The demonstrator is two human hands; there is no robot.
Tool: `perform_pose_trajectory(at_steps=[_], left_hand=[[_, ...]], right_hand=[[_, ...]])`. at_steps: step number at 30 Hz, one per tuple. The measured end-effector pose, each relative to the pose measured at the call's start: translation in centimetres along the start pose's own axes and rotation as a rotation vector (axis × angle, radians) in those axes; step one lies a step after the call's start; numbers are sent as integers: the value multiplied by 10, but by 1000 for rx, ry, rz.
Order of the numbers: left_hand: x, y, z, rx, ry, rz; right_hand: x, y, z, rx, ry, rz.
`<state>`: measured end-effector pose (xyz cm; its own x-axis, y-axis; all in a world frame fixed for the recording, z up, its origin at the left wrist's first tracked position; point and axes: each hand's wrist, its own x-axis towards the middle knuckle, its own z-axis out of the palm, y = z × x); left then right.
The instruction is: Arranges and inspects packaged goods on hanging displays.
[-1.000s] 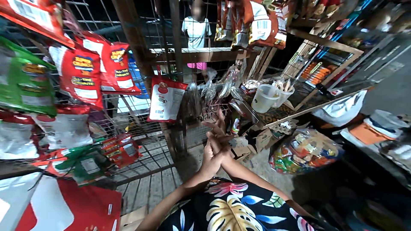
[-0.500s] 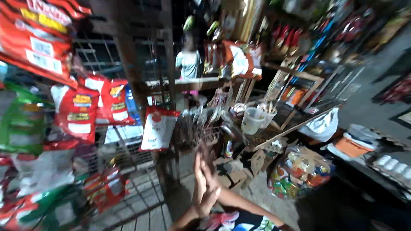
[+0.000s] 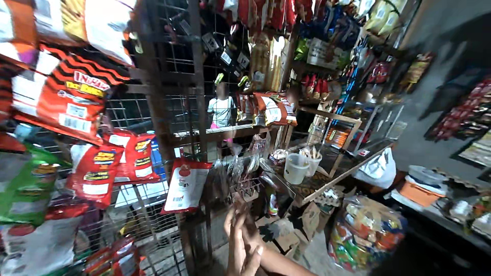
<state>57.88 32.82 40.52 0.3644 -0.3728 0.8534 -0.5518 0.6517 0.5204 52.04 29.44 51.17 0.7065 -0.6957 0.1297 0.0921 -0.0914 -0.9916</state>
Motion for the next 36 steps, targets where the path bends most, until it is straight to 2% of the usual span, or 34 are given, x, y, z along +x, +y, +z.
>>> perform_pose_trajectory(at_steps=[2, 3, 5, 7, 10, 13, 14, 16, 18, 20, 22, 25, 27, 29, 31, 32, 34, 36], left_hand=[[2, 0, 0, -25, -8, 20], [2, 0, 0, -83, -11, -26], [0, -2, -2, -133, 16, -131], [-1, -1, 0, -113, 44, -209], [-1, 1, 5, -116, 61, -248], [2, 0, -4, -104, 45, -221], [2, 0, -10, -54, 50, -220], [3, -3, -24, 48, 94, -241], [4, -8, -35, 96, 87, -327], [2, -12, -41, 96, -15, -441], [0, -14, -41, 51, -128, -495], [0, -18, -38, -72, -187, -422], [1, -17, -43, -130, -311, -345], [7, -9, -57, -150, -586, -319], [13, 1, -66, -68, -770, -360], [15, 3, -69, -7, -807, -373], [14, 2, -72, 110, -738, -361], [8, -4, -73, 65, -554, -382]], right_hand=[[-4, 18, -1, 134, -4, 47], [-2, 41, -4, 162, -13, 30], [13, 102, -13, 118, -73, -128], [20, 119, -18, 122, -99, -178], [24, 121, -25, 150, -115, -204], [21, 102, -36, -109, -95, -239], [24, 99, -40, -117, -107, -284], [29, 96, -50, 56, -124, -333], [28, 93, -58, 362, -193, -269], [24, 87, -62, 598, -379, -176], [20, 88, -62, 726, -668, -136], [21, 98, -55, 774, -985, -117], [21, 104, -56, 758, -1071, -89], [19, 106, -61, 676, -1114, -56], [15, 106, -63, 553, -1104, -96], [15, 106, -63, 512, -1100, -132], [21, 103, -63, 488, -1103, -173], [25, 98, -67, 490, -1062, -179]])
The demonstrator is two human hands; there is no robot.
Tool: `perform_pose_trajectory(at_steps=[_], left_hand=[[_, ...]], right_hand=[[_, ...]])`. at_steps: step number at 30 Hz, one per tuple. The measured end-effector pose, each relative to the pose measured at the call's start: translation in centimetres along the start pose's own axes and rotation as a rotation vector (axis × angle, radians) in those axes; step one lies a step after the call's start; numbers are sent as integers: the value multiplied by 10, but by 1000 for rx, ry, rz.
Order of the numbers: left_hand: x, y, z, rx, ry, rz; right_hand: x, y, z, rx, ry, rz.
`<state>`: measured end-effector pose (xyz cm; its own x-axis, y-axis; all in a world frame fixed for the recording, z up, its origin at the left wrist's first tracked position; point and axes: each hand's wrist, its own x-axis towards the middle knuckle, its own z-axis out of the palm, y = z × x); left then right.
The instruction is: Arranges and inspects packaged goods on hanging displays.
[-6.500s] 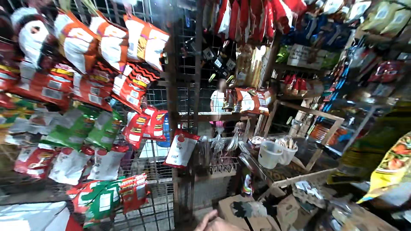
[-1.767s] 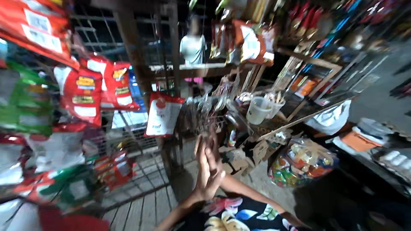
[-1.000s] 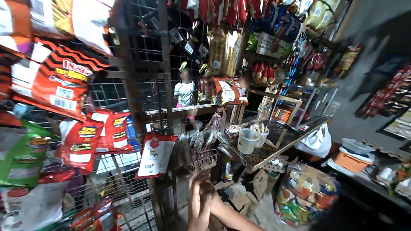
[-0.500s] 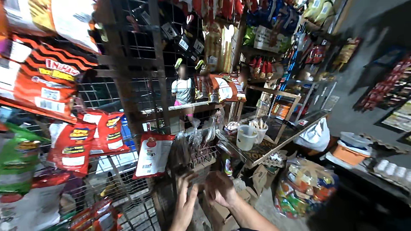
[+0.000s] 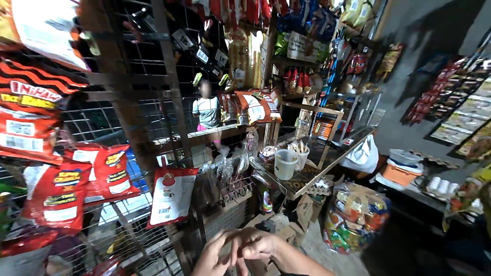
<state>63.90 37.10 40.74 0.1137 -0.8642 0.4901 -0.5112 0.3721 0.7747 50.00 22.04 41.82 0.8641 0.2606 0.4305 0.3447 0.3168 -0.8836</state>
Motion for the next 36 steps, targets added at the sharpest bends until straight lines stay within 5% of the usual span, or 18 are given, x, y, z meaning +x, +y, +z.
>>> perform_pose_trajectory(at_steps=[3, 6, 12, 18, 21, 26, 33, 36], left_hand=[[-4, -7, -3, -246, 129, -10], [-3, -7, 2, -123, 162, 27], [-2, -10, 21, 15, 398, 164], [-6, -4, 17, 56, 486, 263], [-12, -1, 12, 23, 411, 189], [-20, 11, -10, 183, 53, 13], [-45, 4, -16, 196, 105, -192], [-69, -20, -16, 175, 146, -135]], right_hand=[[3, -8, 1, -96, 267, -29], [7, -3, 3, -87, 404, -51], [8, 10, 11, 53, 201, -147], [14, 11, 20, -110, 62, -34], [17, 14, 21, -126, 59, -11], [20, 33, 20, -43, 142, 55], [24, 42, 12, -92, 87, 101], [23, 43, 11, -256, 116, 155]])
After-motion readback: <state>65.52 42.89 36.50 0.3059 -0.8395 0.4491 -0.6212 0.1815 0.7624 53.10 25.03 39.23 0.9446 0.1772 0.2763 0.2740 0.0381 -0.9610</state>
